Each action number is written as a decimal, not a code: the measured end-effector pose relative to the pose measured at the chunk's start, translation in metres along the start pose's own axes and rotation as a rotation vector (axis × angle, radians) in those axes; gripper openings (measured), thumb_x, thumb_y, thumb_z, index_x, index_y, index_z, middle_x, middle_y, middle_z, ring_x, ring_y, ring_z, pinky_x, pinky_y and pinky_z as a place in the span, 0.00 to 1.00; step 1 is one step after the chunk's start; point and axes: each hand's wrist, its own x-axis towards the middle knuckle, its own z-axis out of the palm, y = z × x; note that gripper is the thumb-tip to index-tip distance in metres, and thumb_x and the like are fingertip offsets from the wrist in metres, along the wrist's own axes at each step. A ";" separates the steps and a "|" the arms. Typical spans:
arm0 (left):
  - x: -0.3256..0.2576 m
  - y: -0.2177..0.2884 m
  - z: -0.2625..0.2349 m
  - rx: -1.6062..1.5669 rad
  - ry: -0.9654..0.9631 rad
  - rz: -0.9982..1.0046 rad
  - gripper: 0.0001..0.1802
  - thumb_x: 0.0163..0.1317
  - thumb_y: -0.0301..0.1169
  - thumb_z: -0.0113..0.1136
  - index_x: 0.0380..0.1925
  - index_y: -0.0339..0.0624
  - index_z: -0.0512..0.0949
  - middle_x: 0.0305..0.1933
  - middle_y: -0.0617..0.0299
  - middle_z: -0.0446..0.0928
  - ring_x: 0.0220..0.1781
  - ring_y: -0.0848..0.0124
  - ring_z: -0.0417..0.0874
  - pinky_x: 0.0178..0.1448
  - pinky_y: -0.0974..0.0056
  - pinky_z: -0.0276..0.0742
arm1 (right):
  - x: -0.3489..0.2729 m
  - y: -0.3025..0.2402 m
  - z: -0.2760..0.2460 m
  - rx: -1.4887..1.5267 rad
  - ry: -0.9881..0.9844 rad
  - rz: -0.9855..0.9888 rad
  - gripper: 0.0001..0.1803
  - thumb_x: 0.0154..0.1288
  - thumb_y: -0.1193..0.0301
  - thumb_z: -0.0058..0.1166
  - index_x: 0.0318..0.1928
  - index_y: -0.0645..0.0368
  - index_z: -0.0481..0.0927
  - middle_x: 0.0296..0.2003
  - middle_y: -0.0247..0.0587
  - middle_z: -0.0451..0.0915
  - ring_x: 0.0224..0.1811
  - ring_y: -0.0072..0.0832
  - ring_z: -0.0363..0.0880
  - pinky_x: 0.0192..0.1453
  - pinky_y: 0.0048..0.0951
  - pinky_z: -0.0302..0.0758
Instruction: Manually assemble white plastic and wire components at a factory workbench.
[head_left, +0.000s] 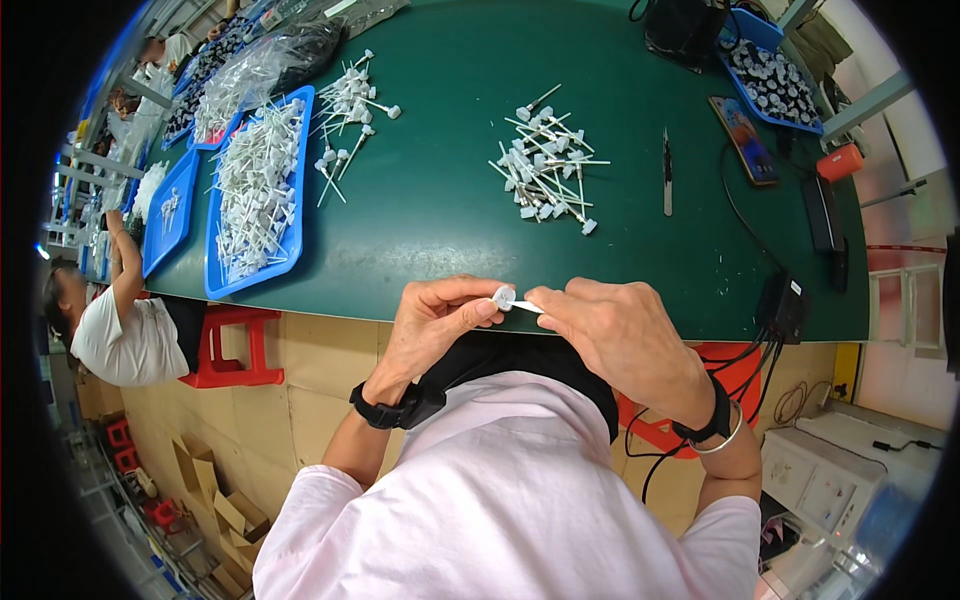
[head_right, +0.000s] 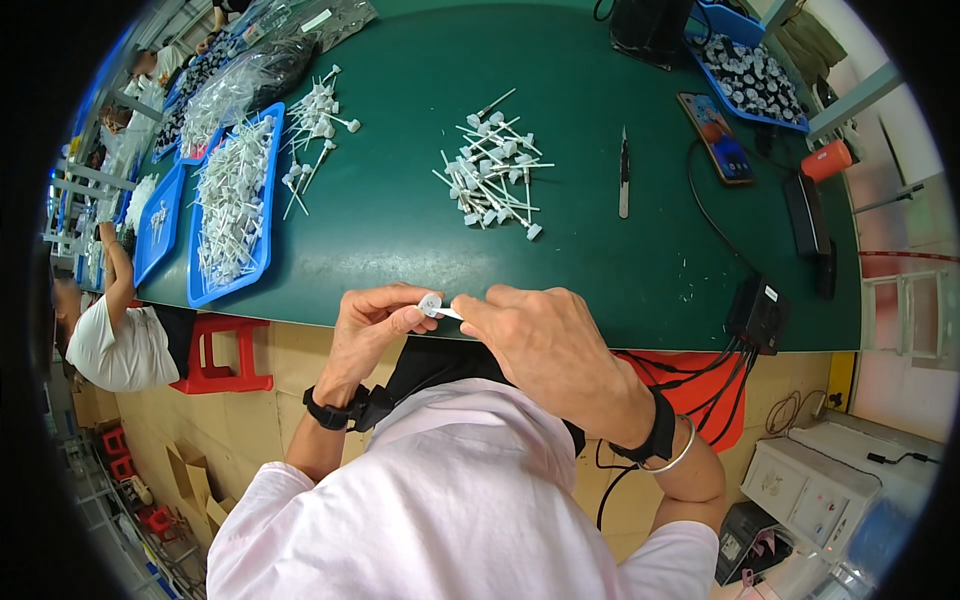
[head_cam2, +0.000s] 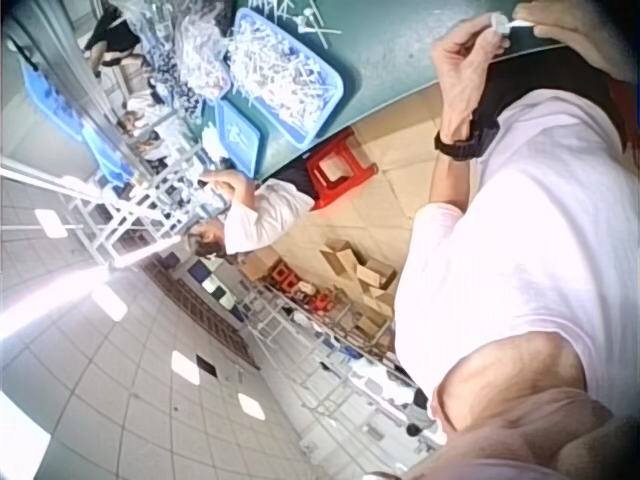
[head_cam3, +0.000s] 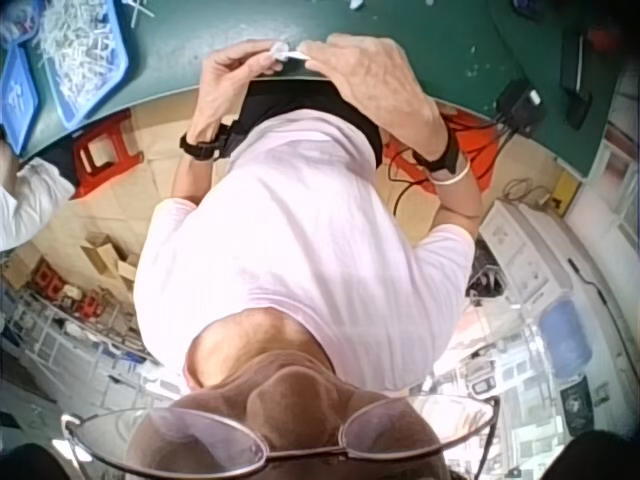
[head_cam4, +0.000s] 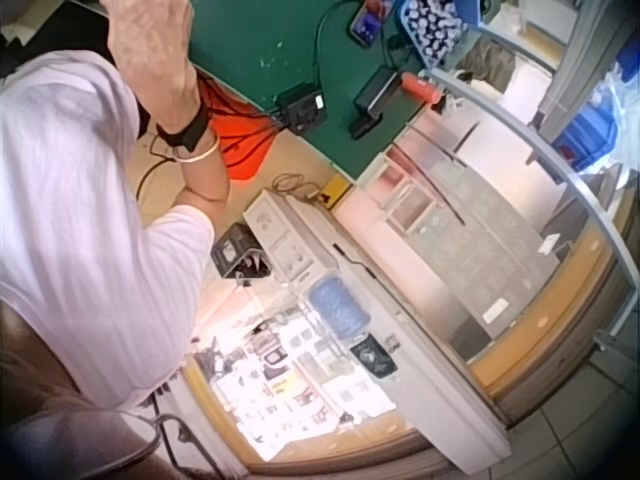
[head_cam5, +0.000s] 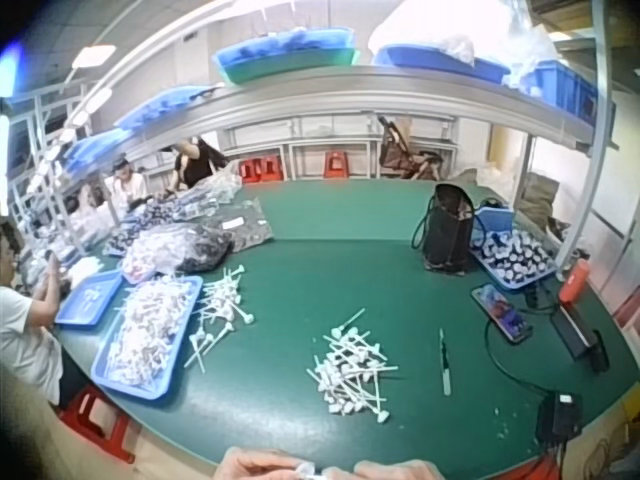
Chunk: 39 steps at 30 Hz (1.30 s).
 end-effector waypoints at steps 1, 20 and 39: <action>0.000 0.001 0.000 0.002 0.001 -0.002 0.14 0.65 0.31 0.66 0.47 0.34 0.85 0.42 0.56 0.85 0.40 0.73 0.85 0.45 0.69 0.84 | 0.000 0.000 0.000 -0.001 0.002 0.002 0.09 0.66 0.70 0.59 0.46 0.57 0.80 0.23 0.43 0.75 0.22 0.43 0.78 0.25 0.41 0.72; 0.000 -0.002 0.001 -0.089 0.021 -0.039 0.12 0.67 0.30 0.64 0.46 0.34 0.84 0.41 0.55 0.86 0.39 0.72 0.86 0.46 0.68 0.83 | 0.002 -0.009 0.000 -0.265 0.069 -0.093 0.14 0.60 0.76 0.59 0.48 0.57 0.80 0.26 0.38 0.75 0.24 0.35 0.79 0.25 0.33 0.75; -0.018 0.075 -0.190 0.584 0.991 0.444 0.15 0.66 0.27 0.63 0.52 0.35 0.82 0.48 0.59 0.84 0.46 0.73 0.84 0.46 0.70 0.79 | -0.026 0.022 -0.011 -0.013 0.255 0.121 0.17 0.61 0.72 0.65 0.51 0.56 0.85 0.23 0.39 0.74 0.20 0.33 0.71 0.25 0.34 0.67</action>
